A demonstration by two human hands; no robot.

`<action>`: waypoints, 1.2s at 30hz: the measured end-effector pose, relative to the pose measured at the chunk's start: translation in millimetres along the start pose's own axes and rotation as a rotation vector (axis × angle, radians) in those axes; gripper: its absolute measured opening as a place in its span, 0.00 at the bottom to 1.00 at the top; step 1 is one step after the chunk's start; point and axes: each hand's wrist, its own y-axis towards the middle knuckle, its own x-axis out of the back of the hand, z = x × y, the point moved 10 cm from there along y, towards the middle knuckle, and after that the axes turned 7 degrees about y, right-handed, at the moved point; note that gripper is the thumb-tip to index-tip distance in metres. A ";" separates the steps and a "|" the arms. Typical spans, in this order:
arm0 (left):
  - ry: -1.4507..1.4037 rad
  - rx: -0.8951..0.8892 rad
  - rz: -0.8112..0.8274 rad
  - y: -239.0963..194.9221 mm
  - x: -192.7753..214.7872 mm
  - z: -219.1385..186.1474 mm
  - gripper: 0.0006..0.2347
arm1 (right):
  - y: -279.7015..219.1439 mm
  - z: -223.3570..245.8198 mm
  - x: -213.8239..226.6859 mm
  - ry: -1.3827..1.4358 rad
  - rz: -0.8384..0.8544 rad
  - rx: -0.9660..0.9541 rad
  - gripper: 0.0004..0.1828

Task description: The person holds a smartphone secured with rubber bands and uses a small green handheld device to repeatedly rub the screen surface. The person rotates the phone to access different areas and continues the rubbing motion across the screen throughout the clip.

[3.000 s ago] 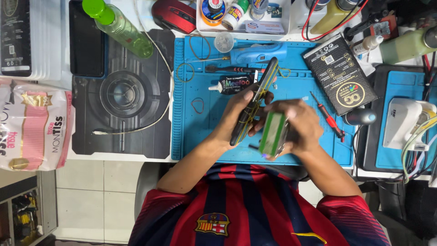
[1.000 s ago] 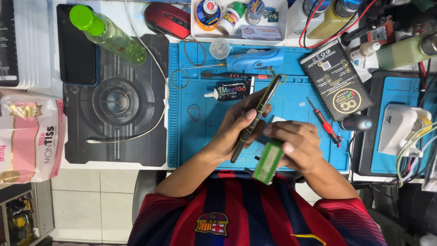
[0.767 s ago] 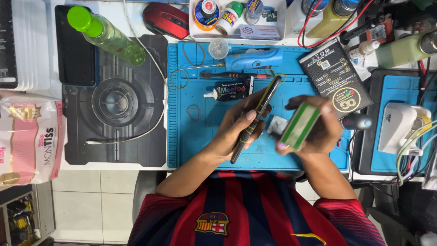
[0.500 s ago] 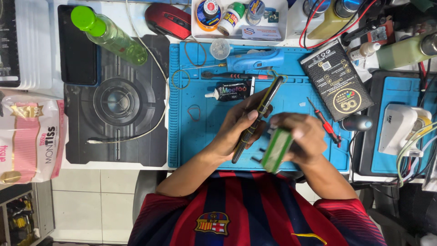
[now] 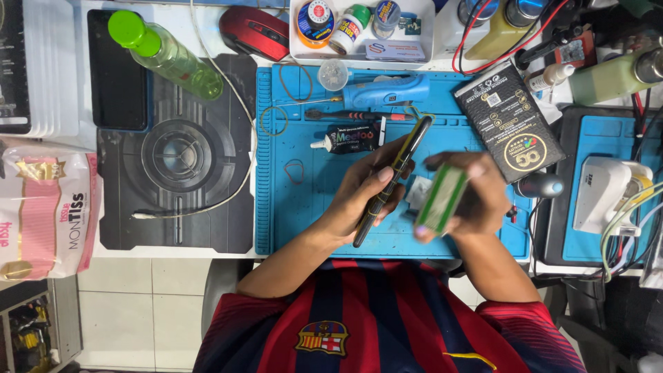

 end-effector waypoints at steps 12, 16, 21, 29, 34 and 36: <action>-0.006 0.018 -0.010 0.1 -1.7 0.4 0.32 | 16.3 0.9 4.6 -0.194 -0.104 -0.032 0.45; 0.010 0.029 -0.036 -0.1 0.4 1.2 0.32 | 6.3 -0.9 1.5 -0.046 -0.069 -0.044 0.49; 0.023 0.006 -0.029 -0.1 3.1 2.1 0.32 | -2.0 13.1 -18.2 -0.028 0.191 0.055 0.46; 0.012 -0.011 0.014 -0.6 -2.3 -1.8 0.33 | 4.8 -10.5 8.3 -0.189 -0.126 -0.148 0.49; 0.008 0.016 -0.020 -0.3 0.0 1.3 0.33 | 0.0 -7.5 4.0 -0.078 -0.104 -0.116 0.50; 0.007 0.002 -0.021 -0.2 1.9 1.7 0.33 | -0.1 4.7 -8.6 -0.052 0.041 -0.012 0.49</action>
